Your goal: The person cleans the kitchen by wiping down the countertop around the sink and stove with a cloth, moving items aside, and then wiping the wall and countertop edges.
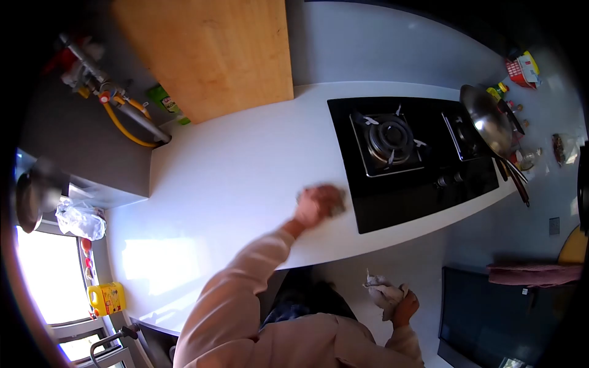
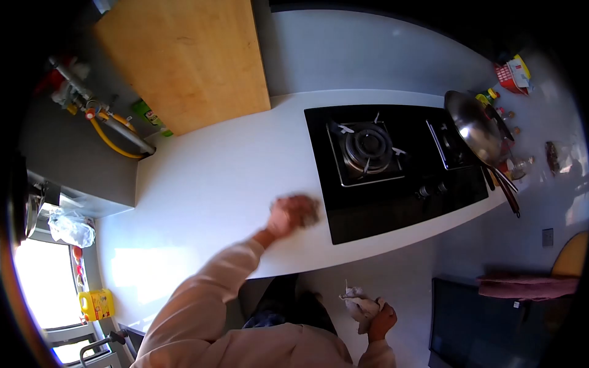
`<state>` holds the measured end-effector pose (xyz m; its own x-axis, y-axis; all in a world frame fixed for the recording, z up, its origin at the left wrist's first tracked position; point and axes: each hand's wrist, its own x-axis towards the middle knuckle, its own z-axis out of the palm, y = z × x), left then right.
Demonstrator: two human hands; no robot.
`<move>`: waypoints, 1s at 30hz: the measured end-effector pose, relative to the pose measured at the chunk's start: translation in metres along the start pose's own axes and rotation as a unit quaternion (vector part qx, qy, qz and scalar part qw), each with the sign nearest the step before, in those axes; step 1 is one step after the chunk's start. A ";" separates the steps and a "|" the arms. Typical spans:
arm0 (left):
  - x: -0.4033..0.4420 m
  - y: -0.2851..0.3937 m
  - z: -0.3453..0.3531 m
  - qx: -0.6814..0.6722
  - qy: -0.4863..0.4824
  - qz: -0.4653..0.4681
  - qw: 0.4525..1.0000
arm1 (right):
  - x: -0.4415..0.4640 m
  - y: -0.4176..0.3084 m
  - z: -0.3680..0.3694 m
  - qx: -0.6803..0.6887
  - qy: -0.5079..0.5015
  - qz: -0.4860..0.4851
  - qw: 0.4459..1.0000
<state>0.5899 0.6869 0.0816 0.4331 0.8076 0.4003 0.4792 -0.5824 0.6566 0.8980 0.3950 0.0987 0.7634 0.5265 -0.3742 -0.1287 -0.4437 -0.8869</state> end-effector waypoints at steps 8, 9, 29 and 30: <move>-0.140 0.153 0.090 -0.296 -0.203 0.056 0.932 | 0.018 0.016 -0.048 -0.139 -0.022 -0.072 0.987; -0.135 0.153 0.074 -0.356 -0.165 -0.015 0.920 | 0.014 0.014 -0.050 -0.202 -0.022 -0.122 0.971; -0.076 -0.206 -0.233 0.400 0.236 -0.465 0.754 | 0.044 0.006 0.028 -0.333 -0.073 -0.251 0.906; -0.032 -0.199 -0.214 0.331 0.209 -0.468 0.792 | 0.043 0.006 0.031 -0.324 -0.075 -0.254 0.908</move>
<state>0.3170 0.7971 0.0748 -0.5726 0.7941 0.2035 0.7967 0.4805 0.3666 0.9105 0.4376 0.0693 0.5198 0.8535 -0.0372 0.6521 -0.4246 -0.6280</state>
